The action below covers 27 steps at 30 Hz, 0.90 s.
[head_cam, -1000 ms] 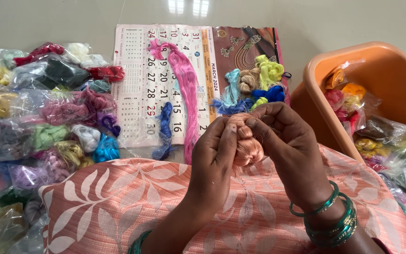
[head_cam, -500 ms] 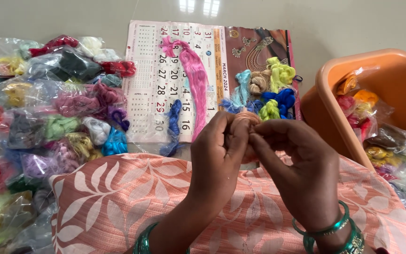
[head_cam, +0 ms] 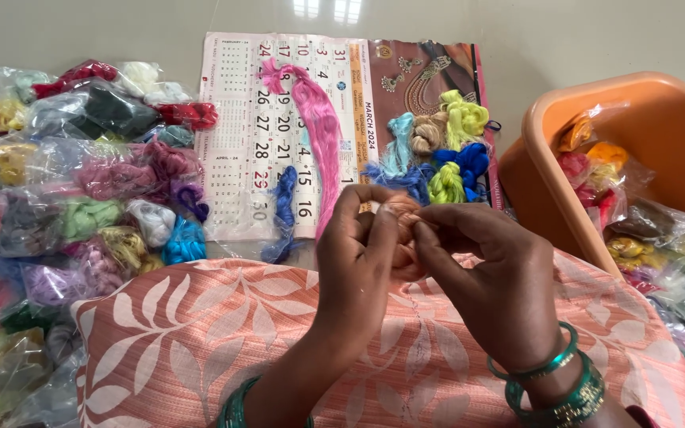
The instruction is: The person sits on the floor and works colorful soft yarn skeins one at a time, stretching each strand, folding and twisting it, and tying knots to form compact knotted pieces. They handle a blue, a peach, and a pink skein in turn, setting each finished knotted piece aside on the calendar sheet.
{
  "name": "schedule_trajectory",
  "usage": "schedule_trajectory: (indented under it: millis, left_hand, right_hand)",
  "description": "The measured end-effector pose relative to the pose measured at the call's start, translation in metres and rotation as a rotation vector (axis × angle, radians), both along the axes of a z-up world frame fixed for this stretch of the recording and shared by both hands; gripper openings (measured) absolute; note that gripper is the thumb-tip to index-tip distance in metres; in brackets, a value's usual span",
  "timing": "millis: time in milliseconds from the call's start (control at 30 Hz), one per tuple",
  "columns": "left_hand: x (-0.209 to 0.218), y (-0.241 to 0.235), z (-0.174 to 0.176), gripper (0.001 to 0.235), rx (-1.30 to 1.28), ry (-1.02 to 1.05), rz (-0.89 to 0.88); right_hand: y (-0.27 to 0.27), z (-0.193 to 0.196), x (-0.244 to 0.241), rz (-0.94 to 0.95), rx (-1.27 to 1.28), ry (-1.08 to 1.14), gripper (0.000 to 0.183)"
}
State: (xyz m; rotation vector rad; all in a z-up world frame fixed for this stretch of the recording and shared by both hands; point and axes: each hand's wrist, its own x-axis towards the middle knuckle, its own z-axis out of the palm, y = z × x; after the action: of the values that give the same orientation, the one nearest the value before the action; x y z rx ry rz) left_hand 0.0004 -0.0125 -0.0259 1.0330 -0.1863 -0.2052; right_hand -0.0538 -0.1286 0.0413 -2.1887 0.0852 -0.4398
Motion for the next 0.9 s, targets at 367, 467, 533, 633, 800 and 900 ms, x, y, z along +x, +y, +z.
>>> schedule_trajectory:
  millis: [367,467,533,633,800,900]
  left_hand:
    - [0.007,0.019,0.015,0.026,0.283,-0.390,-0.128]
    - [0.006,0.015,-0.006,0.025,0.092,-0.134,-0.311]
    - [0.005,0.011,-0.010,0.028,-0.096,0.068,-0.420]
    - [0.001,0.007,0.004,0.027,-0.059,-0.157,-0.279]
    - [0.004,0.005,-0.003,0.031,0.011,-0.057,-0.365]
    - [0.013,0.009,-0.050,0.020,0.279,-0.065,-0.246]
  right_hand:
    - [-0.003,-0.011,0.001,-0.054,0.231,-0.047,0.019]
    - [-0.001,-0.012,0.001,-0.069,0.200,-0.088,0.015]
    - [-0.007,-0.016,0.005,-0.079,0.177,-0.116,0.014]
    - [-0.026,-0.022,0.011,-0.170,0.305,-0.131,0.010]
    - [-0.030,-0.016,0.012,0.004,0.221,-0.130,0.012]
    - [-0.034,-0.013,0.013,0.087,0.255,-0.123,0.015]
